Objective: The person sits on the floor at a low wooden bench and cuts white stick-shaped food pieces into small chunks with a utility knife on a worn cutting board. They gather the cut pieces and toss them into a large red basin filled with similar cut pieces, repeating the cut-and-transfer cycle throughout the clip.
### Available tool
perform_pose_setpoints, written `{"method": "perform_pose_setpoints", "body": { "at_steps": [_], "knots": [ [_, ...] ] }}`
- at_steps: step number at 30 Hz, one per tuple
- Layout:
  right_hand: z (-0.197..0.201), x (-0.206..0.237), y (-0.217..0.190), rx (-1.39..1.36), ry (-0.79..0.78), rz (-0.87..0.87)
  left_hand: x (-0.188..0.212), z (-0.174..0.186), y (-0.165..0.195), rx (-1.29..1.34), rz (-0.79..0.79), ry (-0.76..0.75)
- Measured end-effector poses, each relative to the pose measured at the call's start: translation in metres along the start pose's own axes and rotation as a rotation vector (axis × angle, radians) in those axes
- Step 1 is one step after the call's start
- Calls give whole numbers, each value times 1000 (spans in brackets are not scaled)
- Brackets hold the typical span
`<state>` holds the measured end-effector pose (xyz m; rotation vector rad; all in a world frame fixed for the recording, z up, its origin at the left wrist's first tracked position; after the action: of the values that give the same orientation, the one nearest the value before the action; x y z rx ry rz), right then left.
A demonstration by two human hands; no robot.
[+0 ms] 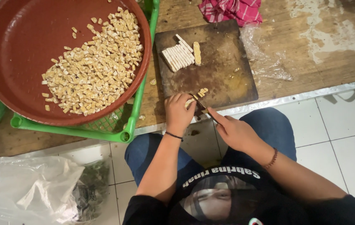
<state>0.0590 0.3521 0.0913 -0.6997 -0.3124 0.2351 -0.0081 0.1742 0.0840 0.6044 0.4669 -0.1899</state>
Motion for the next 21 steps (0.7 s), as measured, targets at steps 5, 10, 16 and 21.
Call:
{"method": "perform_pose_setpoints", "body": {
  "at_steps": [5, 10, 16, 21],
  "knots": [
    [1, 14, 7, -25, -2, -4, 0, 2, 2, -2, -10, 13],
    [14, 17, 9, -78, 62, 28, 1, 6, 3, 28, -28, 23],
    [26, 16, 2, -101, 142, 60, 2, 6, 3, 36, -65, 50],
    [26, 10, -4, -77, 106, 45, 2, -2, -4, 51, -21, 5]
  ]
}}
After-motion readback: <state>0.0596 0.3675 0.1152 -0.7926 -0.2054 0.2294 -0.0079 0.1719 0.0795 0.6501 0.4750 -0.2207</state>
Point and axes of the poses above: each hand's wrist, its own x-axis away from the middle knuckle, its own z-axis out of the back of the hand, y = z × x, the point moved 9 cm from there along -x, towards the middle knuckle, and after that the axes turned 13 degrees about -x, right-handed, at the moved point
